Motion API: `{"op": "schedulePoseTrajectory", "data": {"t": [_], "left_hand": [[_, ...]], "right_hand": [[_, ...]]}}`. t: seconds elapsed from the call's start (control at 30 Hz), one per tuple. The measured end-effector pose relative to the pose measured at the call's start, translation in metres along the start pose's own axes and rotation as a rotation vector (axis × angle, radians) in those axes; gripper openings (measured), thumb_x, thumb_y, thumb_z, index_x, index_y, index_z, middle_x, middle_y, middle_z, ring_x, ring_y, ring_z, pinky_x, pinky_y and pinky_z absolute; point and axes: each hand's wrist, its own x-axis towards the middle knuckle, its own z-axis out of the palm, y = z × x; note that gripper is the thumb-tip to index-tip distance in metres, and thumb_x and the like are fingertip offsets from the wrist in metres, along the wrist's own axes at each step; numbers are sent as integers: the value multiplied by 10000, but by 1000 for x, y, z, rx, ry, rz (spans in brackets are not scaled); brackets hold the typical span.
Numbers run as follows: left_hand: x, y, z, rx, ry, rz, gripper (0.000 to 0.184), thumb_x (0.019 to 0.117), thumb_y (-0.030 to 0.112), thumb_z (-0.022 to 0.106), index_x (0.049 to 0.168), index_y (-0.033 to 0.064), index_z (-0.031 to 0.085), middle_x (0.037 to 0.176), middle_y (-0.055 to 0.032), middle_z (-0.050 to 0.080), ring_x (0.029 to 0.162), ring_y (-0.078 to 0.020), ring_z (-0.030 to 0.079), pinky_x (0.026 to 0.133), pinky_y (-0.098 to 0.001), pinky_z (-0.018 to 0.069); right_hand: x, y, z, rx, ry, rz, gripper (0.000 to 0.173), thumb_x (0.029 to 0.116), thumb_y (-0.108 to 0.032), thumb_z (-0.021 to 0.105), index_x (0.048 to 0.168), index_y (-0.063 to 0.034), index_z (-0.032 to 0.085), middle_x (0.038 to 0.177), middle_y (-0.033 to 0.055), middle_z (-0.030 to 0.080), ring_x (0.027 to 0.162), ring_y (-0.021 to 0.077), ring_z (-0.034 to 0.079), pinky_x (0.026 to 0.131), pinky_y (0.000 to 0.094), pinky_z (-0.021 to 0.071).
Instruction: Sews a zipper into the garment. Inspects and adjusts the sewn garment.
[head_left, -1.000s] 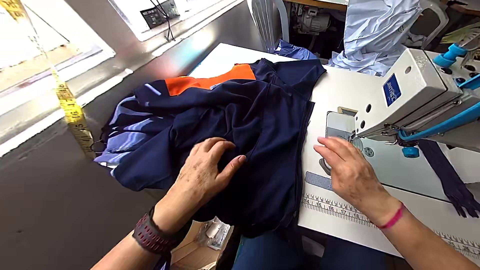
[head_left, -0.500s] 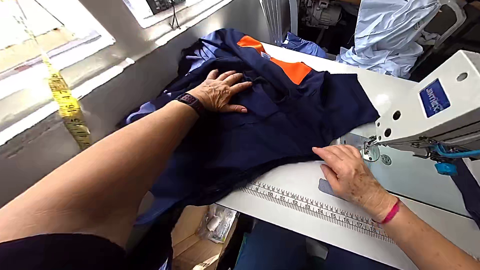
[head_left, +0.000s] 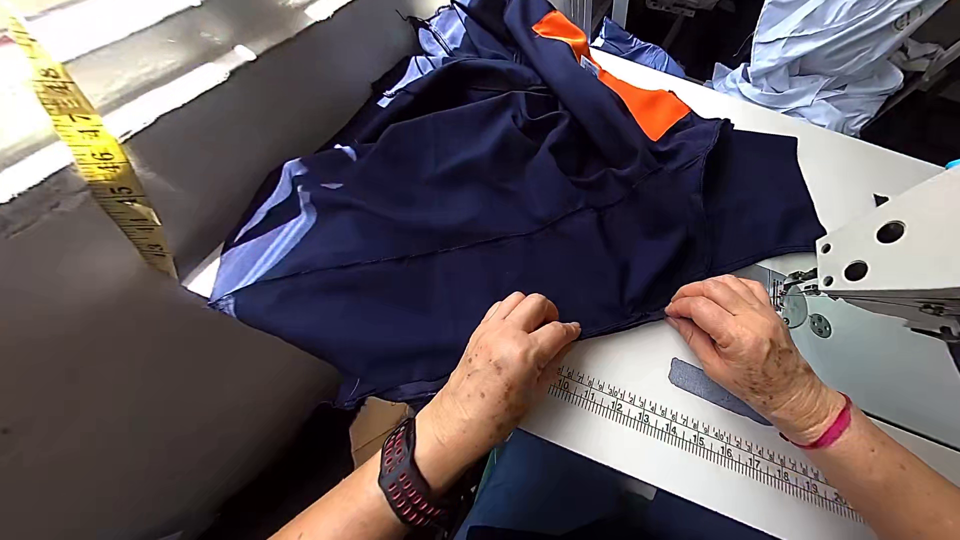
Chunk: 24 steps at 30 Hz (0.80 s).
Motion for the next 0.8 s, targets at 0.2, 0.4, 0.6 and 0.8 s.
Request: {"op": "schedulePoseTrajectory", "data": {"t": [0.2, 0.4, 0.6, 0.8], "left_hand": [[-3, -8, -38, -90, -129, -58, 340, 1037, 278, 464, 1110, 123, 758, 928, 37, 707, 882, -54, 659, 795, -210, 537], [-38, -32, -109, -79, 100, -361, 198, 1029, 163, 521, 1068, 89, 700, 819, 83, 675, 713, 39, 631, 659, -123, 541], [-48, -27, -84, -321, -58, -354, 174, 978, 302, 629, 1023, 174, 737, 973, 101, 690, 902, 2, 650, 790, -176, 557], [-25, -9, -45, -90, -41, -214, 185, 912, 231, 634, 1038, 152, 743, 922, 63, 703, 934, -117, 633, 825, -334, 490]], "right_hand": [[-1, 13, -5, 107, -47, 102, 238, 951, -231, 588, 924, -110, 790, 888, 34, 711, 850, 192, 656, 766, 381, 484], [44, 29, -4, 56, -128, 255, 209, 986, -92, 564, 1010, 34, 730, 947, 238, 697, 913, 455, 672, 752, 639, 491], [92, 53, 19, -191, -69, 399, 178, 985, -61, 604, 1059, 53, 720, 1064, 349, 663, 1073, 590, 587, 842, 747, 383], [78, -37, -1, 27, 49, 226, 171, 963, -142, 622, 983, -2, 718, 905, 166, 690, 823, 313, 673, 707, 464, 546]]}}
